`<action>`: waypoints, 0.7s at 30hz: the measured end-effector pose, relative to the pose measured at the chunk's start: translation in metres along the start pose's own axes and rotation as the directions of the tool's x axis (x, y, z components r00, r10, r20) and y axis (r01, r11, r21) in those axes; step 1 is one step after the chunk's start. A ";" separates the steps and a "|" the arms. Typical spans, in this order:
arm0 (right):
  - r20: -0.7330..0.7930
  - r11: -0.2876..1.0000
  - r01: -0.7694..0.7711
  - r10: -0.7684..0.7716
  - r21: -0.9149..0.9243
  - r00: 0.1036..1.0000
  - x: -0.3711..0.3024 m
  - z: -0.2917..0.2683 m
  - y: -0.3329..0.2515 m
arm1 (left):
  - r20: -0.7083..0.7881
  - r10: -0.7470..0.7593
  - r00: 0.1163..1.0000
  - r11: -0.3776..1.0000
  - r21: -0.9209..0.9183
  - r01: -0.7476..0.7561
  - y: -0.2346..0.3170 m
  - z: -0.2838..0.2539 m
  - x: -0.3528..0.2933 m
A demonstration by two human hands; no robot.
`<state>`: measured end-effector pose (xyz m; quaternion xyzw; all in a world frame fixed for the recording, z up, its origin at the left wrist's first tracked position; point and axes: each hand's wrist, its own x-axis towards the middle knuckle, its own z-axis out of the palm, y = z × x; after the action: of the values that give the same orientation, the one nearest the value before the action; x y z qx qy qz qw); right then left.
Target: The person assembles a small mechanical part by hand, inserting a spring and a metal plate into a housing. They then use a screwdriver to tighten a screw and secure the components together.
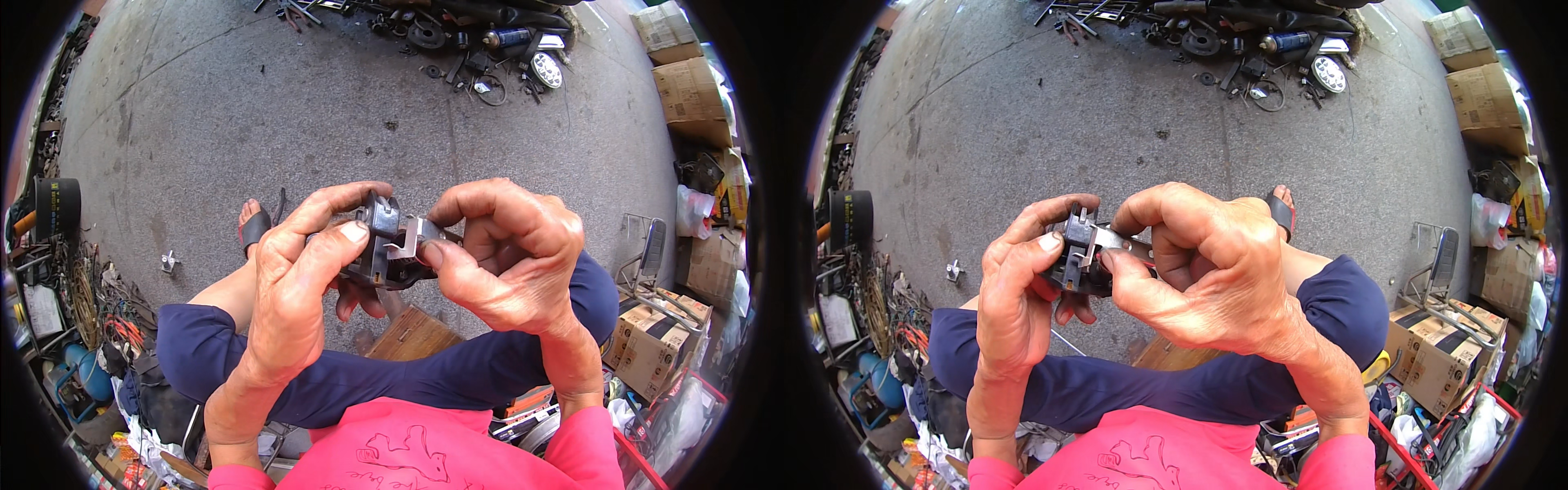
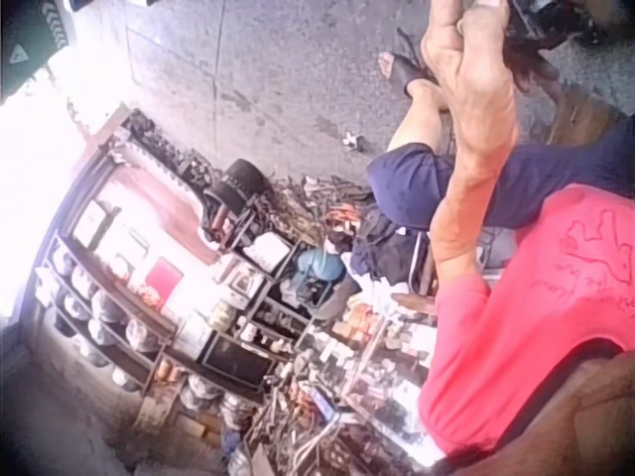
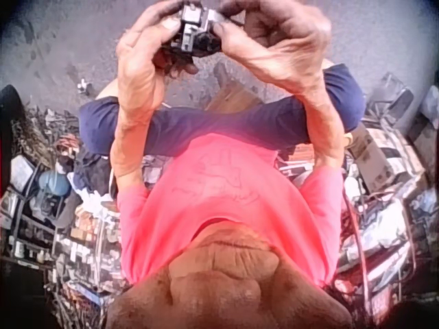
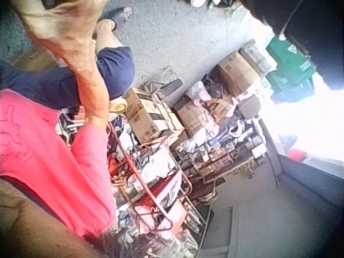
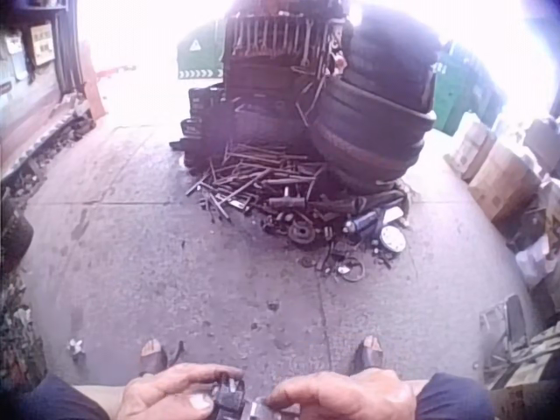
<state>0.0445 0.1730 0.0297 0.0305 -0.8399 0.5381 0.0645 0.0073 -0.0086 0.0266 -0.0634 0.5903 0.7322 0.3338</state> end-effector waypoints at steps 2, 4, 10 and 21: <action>-0.007 1.000 -0.010 0.010 0.006 1.000 -0.002 0.001 0.001 | -0.002 0.011 1.000 1.000 0.018 -0.011 0.000 0.000 0.000; -0.001 1.000 0.020 -0.020 0.007 1.000 -0.002 0.001 0.004 | 0.002 0.016 1.000 0.999 0.045 -0.016 0.001 0.000 0.000; 0.044 0.999 0.031 -0.031 -0.016 0.999 0.000 0.001 0.001 | 0.015 0.013 1.000 1.000 0.012 -0.014 -0.002 -0.003 0.000; 0.098 0.987 0.155 -0.149 -0.047 0.984 0.002 0.000 0.004 | 0.027 -0.003 1.000 0.998 0.059 0.001 -0.002 -0.004 0.001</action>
<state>0.0420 0.1746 0.0267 0.1181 -0.8516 0.5063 0.0665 0.0068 -0.0115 0.0238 -0.0441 0.6068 0.7151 0.3443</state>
